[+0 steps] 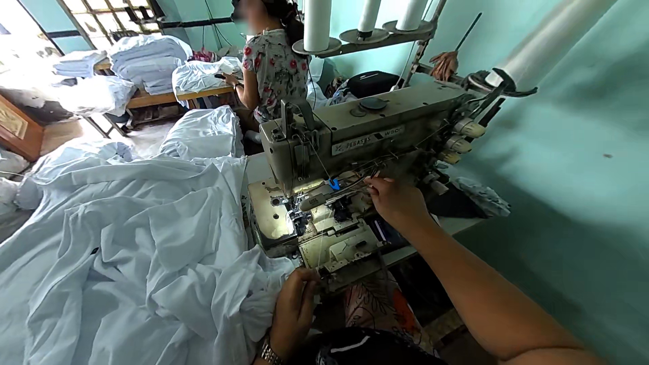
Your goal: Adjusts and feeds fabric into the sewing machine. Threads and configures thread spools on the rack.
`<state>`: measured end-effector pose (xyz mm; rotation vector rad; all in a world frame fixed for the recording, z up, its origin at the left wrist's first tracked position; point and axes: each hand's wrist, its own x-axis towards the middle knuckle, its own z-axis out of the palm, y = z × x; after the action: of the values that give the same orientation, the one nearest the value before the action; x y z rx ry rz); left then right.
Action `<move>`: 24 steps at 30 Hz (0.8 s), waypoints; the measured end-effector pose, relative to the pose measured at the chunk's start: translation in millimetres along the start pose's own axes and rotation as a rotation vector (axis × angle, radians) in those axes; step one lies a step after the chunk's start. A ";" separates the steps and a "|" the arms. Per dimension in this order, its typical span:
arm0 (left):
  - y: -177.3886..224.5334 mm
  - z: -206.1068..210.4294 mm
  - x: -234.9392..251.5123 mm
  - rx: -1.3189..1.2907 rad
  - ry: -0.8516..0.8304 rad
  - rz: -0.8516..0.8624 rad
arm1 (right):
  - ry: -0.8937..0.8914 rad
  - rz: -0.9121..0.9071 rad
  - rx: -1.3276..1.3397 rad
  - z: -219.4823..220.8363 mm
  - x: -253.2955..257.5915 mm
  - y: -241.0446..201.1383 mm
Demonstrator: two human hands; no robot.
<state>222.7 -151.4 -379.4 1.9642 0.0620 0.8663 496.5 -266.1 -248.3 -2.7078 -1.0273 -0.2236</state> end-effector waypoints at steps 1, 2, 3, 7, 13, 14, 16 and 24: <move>0.0 0.1 0.3 0.002 -0.001 -0.002 | -0.029 0.007 -0.017 2.6 0.9 -0.5; -0.1 -0.1 1.0 0.004 -0.002 -0.003 | -0.078 0.017 -0.033 3.0 2.8 -2.8; -0.3 -0.2 1.2 0.005 -0.003 -0.003 | -0.118 0.021 -0.041 3.3 4.8 -5.1; -1.4 0.1 1.1 0.007 0.002 0.000 | -0.200 0.071 -0.057 0.8 15.7 -14.8; -1.7 0.8 1.4 -0.001 0.002 -0.010 | -0.162 0.014 -0.071 -3.1 19.8 -31.9; -1.7 0.7 1.4 -0.001 0.000 -0.010 | -0.159 0.000 -0.018 -5.9 17.6 -29.9; -2.2 0.4 0.7 0.000 -0.001 -0.010 | -0.181 -0.016 0.087 -14.6 9.1 -23.1; -0.9 -0.4 -0.7 0.023 -0.017 -0.011 | 0.093 -0.067 0.255 -11.0 -21.6 12.0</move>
<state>222.2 -150.9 -380.3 1.9906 0.0732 0.8444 487.8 -291.5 -244.5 -2.4152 -1.0431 -0.2125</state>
